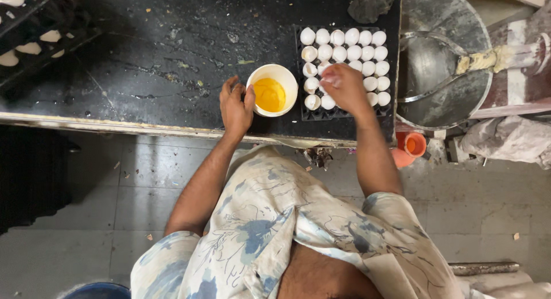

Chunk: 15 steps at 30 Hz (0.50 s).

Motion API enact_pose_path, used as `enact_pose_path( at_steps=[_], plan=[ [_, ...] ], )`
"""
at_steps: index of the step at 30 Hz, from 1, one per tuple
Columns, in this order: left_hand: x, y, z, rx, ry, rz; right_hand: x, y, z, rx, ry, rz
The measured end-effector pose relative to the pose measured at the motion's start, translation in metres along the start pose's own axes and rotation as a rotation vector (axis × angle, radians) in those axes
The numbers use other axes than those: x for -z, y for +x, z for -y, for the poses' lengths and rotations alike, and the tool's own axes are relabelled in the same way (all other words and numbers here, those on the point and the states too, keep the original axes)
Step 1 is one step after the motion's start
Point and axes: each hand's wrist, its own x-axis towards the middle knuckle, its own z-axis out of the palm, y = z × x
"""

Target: The person cracks eggs into a container, pours the container's contents into a large industrial mixing bowl, and adds liquid from a bottle to the bowl.

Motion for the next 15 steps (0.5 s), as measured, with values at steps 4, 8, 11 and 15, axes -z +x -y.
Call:
enact_pose_path(
  at_steps=[4, 8, 11, 15],
  plan=[
    [0.0, 0.0, 0.001, 0.001, -0.003, 0.003, -0.047, 0.018, 0.039, 0.193, 0.177, 0.181],
    [0.0, 0.0, 0.0, 0.004, 0.002, 0.011, -0.109, 0.049, 0.051, 0.481, -0.186, 0.347],
    [0.002, -0.001, -0.001, -0.003, 0.024, -0.001, -0.148, 0.07, 0.037, 0.276, -0.521, 0.779],
    [0.0, 0.001, -0.001, -0.002, 0.054, -0.005, -0.183, 0.072, -0.002, 0.37, -0.386, 0.79]
  ],
)
